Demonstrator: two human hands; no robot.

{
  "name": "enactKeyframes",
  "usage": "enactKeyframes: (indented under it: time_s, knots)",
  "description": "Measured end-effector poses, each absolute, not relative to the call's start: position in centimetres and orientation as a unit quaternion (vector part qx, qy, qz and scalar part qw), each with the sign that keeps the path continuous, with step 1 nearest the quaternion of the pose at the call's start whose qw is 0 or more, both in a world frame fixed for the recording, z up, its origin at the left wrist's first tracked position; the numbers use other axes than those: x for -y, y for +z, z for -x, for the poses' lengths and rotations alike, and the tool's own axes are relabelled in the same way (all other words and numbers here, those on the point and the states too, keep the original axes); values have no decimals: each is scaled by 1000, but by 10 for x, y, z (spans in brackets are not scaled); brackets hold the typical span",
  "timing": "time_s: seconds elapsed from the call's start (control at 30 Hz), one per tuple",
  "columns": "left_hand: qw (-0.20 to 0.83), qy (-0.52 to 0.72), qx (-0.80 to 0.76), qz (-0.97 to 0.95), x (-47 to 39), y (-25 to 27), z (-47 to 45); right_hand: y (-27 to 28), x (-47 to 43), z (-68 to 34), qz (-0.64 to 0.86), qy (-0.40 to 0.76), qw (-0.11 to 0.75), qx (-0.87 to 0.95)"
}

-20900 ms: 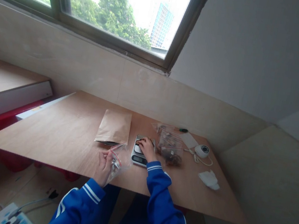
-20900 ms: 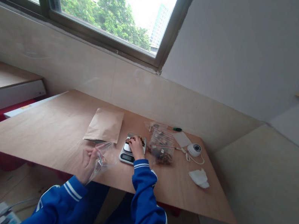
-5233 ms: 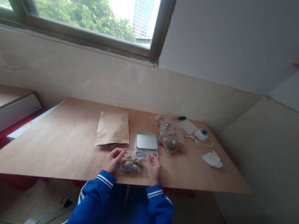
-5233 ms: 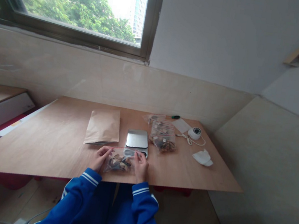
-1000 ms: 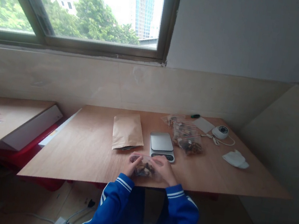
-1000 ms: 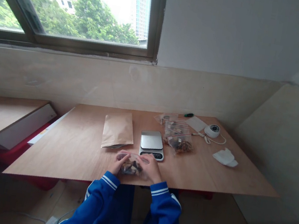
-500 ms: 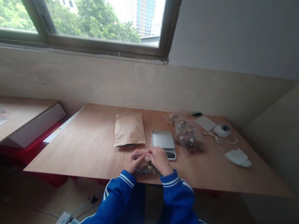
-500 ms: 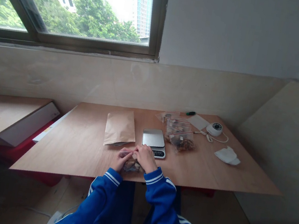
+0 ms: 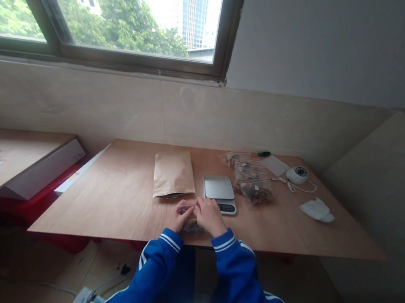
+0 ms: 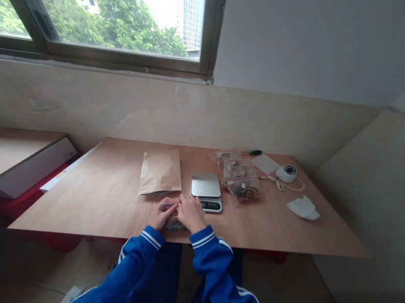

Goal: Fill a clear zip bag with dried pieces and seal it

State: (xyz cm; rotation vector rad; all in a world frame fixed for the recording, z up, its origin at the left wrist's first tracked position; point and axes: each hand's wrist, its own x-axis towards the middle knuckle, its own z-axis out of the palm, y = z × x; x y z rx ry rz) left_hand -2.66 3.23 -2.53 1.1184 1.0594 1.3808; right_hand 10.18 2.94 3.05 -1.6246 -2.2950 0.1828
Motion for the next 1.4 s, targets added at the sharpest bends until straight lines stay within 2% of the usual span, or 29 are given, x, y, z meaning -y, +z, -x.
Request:
enactKeyframes:
  time_s: [0.27, 0.47, 0.83, 1.07, 1.13, 1.3, 1.4]
  knots:
    - [518, 562, -447, -464, -31, -23, 27, 28, -29, -110, 583, 46, 126, 801]
    - [541, 571, -435, -438, -31, -23, 24, 28, -28, -108, 586, 36, 157, 794]
    - [523, 607, -450, -394, -33, -26, 25, 25, -27, -135, 570, 92, 170, 798]
    - [548, 597, -439, -387, -34, -30, 25, 27, -24, -138, 586, 148, 192, 773]
    - [557, 609, -428, -368, -33, -29, 24, 24, -23, -140, 576, 175, 216, 769]
    - [644, 592, -413, -254, -30, -28, 21, 9, -15, -160, 531, 312, 336, 713]
    - [661, 575, -411, -252, -28, -30, 19, 4, -9, -170, 522, 370, 358, 680]
